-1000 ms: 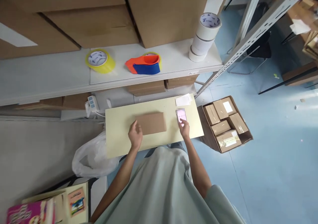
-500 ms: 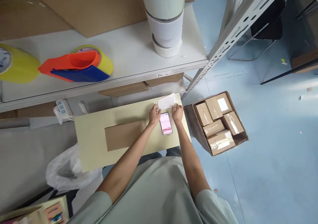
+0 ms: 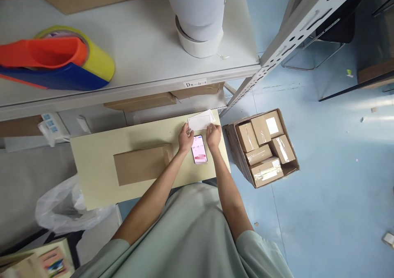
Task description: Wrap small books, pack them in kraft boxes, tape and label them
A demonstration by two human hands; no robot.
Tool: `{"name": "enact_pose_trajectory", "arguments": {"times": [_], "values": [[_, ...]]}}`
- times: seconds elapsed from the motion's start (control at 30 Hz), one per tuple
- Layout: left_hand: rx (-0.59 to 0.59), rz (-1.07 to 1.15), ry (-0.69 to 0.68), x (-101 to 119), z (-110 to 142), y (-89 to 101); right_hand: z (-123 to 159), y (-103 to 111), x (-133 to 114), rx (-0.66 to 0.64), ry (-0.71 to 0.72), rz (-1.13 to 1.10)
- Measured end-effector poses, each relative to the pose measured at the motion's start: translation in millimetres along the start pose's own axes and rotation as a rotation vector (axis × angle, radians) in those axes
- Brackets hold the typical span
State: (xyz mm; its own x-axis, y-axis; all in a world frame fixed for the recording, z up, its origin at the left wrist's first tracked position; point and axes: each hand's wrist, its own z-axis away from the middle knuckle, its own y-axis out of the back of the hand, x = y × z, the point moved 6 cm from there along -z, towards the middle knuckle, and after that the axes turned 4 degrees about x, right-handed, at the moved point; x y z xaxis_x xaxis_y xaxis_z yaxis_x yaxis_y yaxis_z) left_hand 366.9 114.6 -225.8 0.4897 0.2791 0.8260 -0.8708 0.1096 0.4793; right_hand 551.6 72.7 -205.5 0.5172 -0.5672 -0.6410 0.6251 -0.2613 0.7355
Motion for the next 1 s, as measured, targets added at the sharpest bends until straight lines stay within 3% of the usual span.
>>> {"name": "enact_pose_trajectory", "arguments": {"times": [0.2, 0.33, 0.5, 0.6, 0.7, 0.8, 1.0], "values": [[0.133, 0.070, 0.040, 7.0, -1.3, 7.8, -0.5, 4.7, -1.4, 0.050, -0.082, -0.142], [0.200, 0.147, 0.153, 3.2, -9.0, 10.3, -2.2, 7.4, -4.9, 0.042, -0.156, -0.193], [0.201, 0.288, 0.326, -7.1, -15.9, 4.2, -4.1, 14.9, -11.0, 0.016, -0.147, -0.179], [0.168, 0.320, 0.358, -7.2, -17.6, 3.3, -5.0, 21.0, -15.0, 0.012, -0.113, -0.129], [0.107, 0.185, 0.299, 3.6, -19.7, 9.5, -5.5, 27.7, -21.5, 0.014, -0.097, -0.085], [0.110, -0.005, 0.174, 27.6, -20.8, 24.1, -2.9, 32.6, -36.4, 0.020, -0.060, -0.095], [0.024, -0.068, 0.018, 77.4, -23.3, 58.1, 30.5, 20.5, -92.5, -0.088, 0.145, -0.150]]}}
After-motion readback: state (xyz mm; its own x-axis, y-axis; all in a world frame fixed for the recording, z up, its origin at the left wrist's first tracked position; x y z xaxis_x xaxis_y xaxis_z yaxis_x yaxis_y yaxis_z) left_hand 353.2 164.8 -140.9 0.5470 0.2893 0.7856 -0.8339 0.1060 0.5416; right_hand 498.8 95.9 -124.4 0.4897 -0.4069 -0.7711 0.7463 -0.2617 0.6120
